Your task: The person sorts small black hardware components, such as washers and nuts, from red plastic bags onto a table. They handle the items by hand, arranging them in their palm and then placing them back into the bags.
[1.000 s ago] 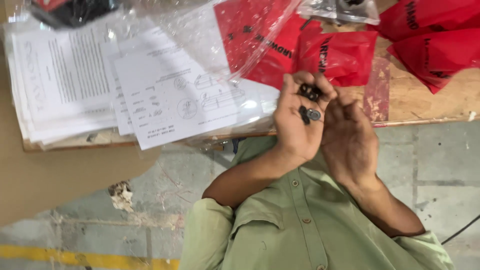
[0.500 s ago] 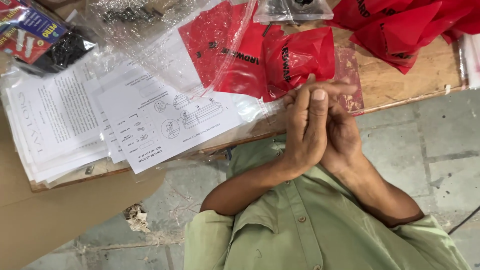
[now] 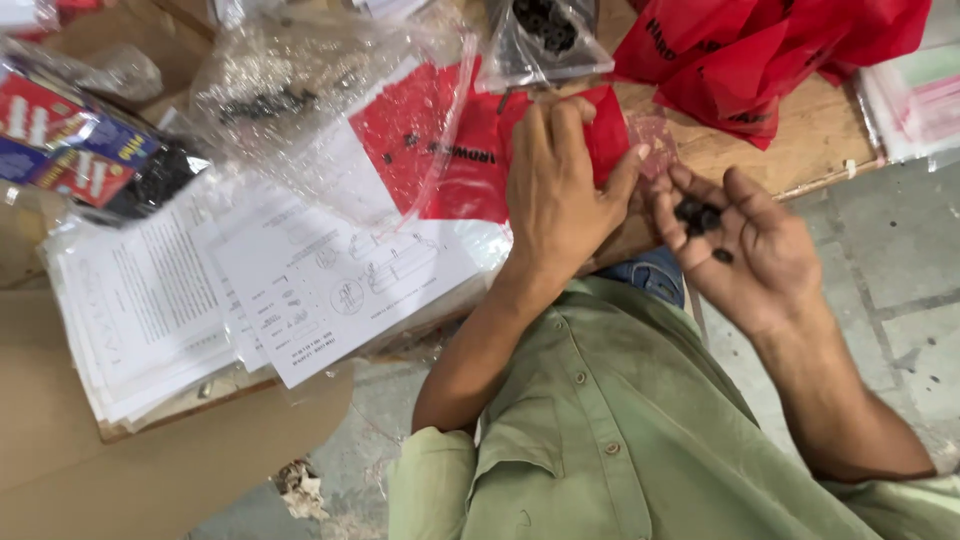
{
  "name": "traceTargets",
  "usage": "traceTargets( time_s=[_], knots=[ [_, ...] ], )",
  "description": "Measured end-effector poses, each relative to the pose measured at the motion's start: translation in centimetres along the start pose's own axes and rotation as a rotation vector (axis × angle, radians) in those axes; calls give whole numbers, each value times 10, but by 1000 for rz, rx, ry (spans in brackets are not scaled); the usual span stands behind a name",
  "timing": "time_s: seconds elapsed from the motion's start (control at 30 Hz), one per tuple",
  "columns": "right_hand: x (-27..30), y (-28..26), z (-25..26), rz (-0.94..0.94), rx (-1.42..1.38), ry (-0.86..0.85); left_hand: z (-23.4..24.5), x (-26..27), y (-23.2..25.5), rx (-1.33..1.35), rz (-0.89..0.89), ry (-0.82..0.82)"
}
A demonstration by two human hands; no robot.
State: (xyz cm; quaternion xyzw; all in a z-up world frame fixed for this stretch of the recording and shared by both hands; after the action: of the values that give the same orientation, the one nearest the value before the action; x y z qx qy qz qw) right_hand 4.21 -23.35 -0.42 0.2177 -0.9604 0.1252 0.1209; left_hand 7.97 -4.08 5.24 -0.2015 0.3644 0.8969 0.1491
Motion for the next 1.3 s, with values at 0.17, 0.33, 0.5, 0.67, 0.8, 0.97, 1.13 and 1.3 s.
traceTargets(
  time_s=[0.17,0.33,0.5,0.67,0.8,0.97,1.13,1.3],
  knots=[
    [-43,-9,-34,-37,86,-90,-10,8,-25,-53,83,-66],
    [-63,11,-35,-158,183,-141,12,24,-21,52,143,-18],
    [-85,29,-12,-155,242,-190,13,34,-12,93,117,-2],
    [-103,41,-28,-184,214,-257,13,40,-3,168,111,-12],
    [-112,50,-31,-180,200,-223,18,40,-8,189,149,16],
    [-116,52,-36,-142,247,-239,19,42,-10,183,146,22],
    [-123,50,-42,-105,344,-275,16,45,-8,211,130,17],
    [-119,50,-53,-185,420,-313,19,44,-10,241,132,33]
  ],
)
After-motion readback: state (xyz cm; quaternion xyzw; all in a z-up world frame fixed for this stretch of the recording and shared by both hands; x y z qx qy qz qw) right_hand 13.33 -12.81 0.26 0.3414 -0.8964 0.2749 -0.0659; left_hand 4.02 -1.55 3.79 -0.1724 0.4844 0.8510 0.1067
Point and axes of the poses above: each hand's wrist, its own x-axis away from the middle knuckle, its own z-axis out of the back of the hand, y = z × x, the point moved 1 cm from there along -x, towards the middle knuckle, and after that the axes turned 11 degrees about -y, right-handed, at the moved point
